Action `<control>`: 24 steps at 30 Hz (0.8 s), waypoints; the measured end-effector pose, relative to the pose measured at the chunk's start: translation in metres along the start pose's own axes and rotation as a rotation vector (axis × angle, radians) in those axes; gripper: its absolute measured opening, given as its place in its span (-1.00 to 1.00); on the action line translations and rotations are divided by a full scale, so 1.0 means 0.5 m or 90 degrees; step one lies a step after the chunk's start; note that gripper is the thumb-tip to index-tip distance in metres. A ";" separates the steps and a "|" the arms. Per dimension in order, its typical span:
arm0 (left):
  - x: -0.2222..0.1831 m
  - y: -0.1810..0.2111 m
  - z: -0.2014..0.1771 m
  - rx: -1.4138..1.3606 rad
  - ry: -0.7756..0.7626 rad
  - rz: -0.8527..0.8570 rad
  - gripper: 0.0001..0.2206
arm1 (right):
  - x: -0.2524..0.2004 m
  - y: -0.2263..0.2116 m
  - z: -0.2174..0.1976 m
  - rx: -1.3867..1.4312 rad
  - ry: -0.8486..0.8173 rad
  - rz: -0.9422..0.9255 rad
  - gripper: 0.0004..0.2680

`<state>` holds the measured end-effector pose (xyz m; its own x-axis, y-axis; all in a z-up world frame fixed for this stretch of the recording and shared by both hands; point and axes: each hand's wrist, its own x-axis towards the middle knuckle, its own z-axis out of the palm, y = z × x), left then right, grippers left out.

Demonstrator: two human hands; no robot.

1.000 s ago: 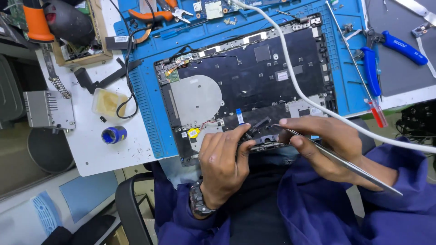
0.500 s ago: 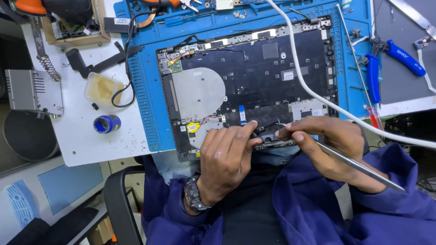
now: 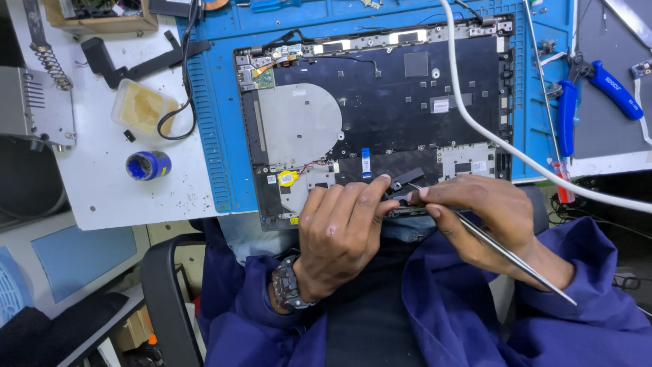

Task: Repairing a laptop by manipulating internal components and ribbon cables using tweezers and hands

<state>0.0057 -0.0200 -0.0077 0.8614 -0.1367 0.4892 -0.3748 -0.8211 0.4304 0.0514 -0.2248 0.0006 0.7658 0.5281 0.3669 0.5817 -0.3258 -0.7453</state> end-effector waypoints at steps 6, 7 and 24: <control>0.001 0.002 -0.001 0.006 0.022 -0.001 -0.74 | -0.004 0.001 -0.011 0.018 -0.016 0.082 -0.90; 0.001 0.002 -0.001 0.004 0.026 0.005 -0.75 | -0.001 -0.002 -0.015 0.060 -0.023 0.136 -0.89; 0.005 -0.004 -0.005 -0.028 -0.011 -0.021 -0.74 | 0.005 -0.014 -0.022 0.102 -0.004 0.190 -0.89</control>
<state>0.0076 -0.0174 -0.0052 0.8792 -0.1205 0.4610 -0.3610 -0.7999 0.4794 0.0522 -0.2295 0.0130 0.8940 0.4327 0.1163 0.2814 -0.3402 -0.8973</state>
